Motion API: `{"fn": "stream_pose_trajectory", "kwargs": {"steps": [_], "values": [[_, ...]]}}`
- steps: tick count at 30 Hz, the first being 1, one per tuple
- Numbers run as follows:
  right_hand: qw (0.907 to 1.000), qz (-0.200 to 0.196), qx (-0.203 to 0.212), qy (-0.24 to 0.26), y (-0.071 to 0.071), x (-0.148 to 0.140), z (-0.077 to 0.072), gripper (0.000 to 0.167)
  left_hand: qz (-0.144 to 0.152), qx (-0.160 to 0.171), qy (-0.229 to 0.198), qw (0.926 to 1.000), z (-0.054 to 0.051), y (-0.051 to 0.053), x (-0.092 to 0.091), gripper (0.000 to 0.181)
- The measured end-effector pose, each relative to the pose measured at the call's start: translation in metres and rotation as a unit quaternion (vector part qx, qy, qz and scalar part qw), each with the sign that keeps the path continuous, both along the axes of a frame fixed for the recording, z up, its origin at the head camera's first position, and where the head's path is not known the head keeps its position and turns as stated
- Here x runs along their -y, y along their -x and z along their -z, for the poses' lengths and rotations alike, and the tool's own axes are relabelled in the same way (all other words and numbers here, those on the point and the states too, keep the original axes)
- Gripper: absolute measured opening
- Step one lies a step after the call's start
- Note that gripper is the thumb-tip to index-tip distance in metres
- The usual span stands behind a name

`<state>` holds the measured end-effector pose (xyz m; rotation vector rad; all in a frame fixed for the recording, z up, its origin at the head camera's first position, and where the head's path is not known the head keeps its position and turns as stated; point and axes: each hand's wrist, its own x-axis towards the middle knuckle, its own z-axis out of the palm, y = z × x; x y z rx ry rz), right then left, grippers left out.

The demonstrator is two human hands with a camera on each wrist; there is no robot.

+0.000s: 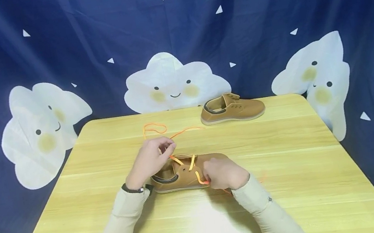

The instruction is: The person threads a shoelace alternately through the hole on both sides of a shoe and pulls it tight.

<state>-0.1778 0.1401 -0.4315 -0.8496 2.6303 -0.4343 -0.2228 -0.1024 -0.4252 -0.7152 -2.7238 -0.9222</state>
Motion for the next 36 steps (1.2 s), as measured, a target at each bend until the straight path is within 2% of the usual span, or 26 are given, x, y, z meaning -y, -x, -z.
{"fn": "stream_pose_trajectory", "kwargs": {"steps": [5, 11, 20, 25, 29, 36], "values": [[0.9995, 0.026, 0.013, 0.013, 0.002, -0.013, -0.015, 0.04, 0.058, 0.004, 0.013, 0.9982, -0.002, -0.006, -0.01, 0.019], [0.9976, 0.016, -0.048, 0.048, 0.002, -0.02, -0.025, 0.022, 0.11, 0.014, 0.042, 0.9929, 0.001, -0.014, -0.024, 0.017], [0.9875, 0.012, -0.117, 0.105, -0.003, -0.017, -0.036, 0.022, 0.212, 0.023, 0.08, 0.9737, 0.013, -0.024, -0.042, 0.01], [0.9828, 0.01, -0.125, 0.136, -0.003, -0.021, -0.042, 0.014, 0.256, 0.059, 0.044, 0.9639, 0.014, -0.025, -0.046, 0.012], [0.977, 0.033, -0.138, 0.158, -0.002, -0.027, -0.044, 0.01, 0.266, 0.1, 0.003, 0.9586, 0.016, -0.025, -0.048, 0.013], [0.9586, 0.069, -0.191, 0.2, 0.006, -0.029, -0.039, 0.005, 0.244, 0.162, -0.072, 0.9536, 0.014, -0.027, -0.048, 0.024]]}}
